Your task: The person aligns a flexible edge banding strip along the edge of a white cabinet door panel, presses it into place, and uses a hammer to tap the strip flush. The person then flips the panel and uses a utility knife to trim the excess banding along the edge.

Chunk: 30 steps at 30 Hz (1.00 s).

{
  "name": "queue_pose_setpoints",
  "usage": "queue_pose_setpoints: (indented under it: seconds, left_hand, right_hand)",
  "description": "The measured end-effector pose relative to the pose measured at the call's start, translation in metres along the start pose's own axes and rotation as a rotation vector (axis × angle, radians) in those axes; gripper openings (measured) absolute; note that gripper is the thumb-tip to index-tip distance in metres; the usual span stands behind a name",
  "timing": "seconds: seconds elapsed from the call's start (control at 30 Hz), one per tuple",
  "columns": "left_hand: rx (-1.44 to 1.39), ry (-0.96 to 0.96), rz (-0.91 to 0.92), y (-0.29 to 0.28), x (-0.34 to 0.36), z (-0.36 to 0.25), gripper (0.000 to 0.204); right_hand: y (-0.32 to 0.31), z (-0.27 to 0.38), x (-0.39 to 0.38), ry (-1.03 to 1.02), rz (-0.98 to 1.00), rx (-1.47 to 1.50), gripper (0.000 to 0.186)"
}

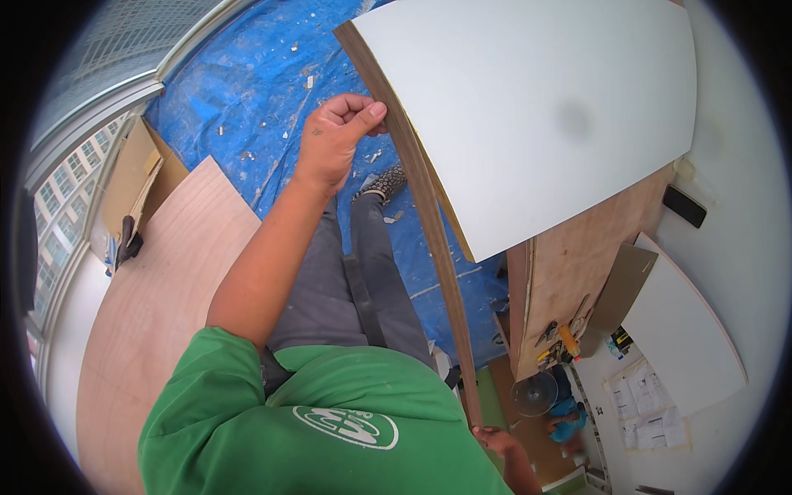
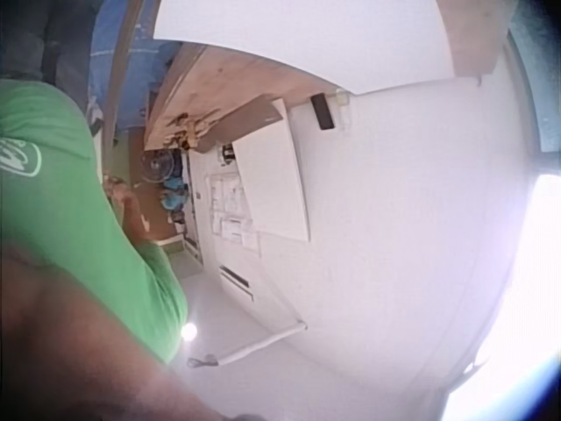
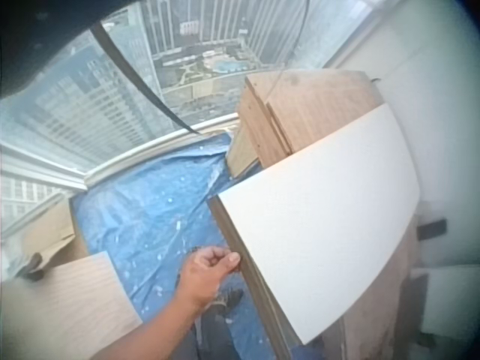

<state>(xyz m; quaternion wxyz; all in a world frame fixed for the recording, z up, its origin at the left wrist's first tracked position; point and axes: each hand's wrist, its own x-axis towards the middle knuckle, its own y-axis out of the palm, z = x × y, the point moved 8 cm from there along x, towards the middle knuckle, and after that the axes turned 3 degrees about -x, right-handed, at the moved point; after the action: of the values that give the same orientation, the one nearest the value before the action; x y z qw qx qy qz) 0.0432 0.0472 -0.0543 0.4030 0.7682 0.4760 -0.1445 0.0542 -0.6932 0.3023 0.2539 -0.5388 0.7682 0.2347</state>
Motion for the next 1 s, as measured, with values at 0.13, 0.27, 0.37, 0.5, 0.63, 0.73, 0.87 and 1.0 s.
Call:
queue_pose_setpoints:
  seconds: [0.13,0.27,0.37,0.5,0.63,0.73,0.87,1.0]
  left_hand:
    - [0.038,0.009,-0.007,0.001,-0.001,-0.002,0.021]
    - [0.074,0.005,-0.022,-0.002,0.001,-0.002,0.021]
    - [0.073,0.008,-0.021,-0.001,0.000,-0.003,0.024]
    - [0.077,0.004,-0.014,0.000,0.001,-0.002,0.025]
    - [0.085,0.002,-0.020,-0.001,0.001,-0.001,0.027]
    - [0.107,0.010,-0.022,-0.001,0.002,-0.001,0.028]
    - [0.132,0.027,-0.038,-0.002,0.002,0.000,0.029]
    - [0.136,0.020,-0.038,-0.002,0.002,-0.001,0.029]
  right_hand:
    - [0.013,0.066,-0.072,-0.041,0.024,0.024,0.061]
    - [0.001,-0.007,0.006,0.007,-0.007,0.018,0.061]
    - [-0.002,-0.005,0.012,0.003,-0.014,-0.023,0.061]
    - [-0.001,-0.009,0.017,-0.013,0.000,0.004,0.062]
    - [-0.002,-0.007,0.018,-0.015,0.030,-0.003,0.063]
    - [-0.002,-0.001,0.013,-0.006,0.011,-0.031,0.065]
    - [-0.003,-0.002,0.015,-0.009,0.012,-0.035,0.066]
    - [-0.004,-0.009,0.025,-0.040,0.015,-0.058,0.064]
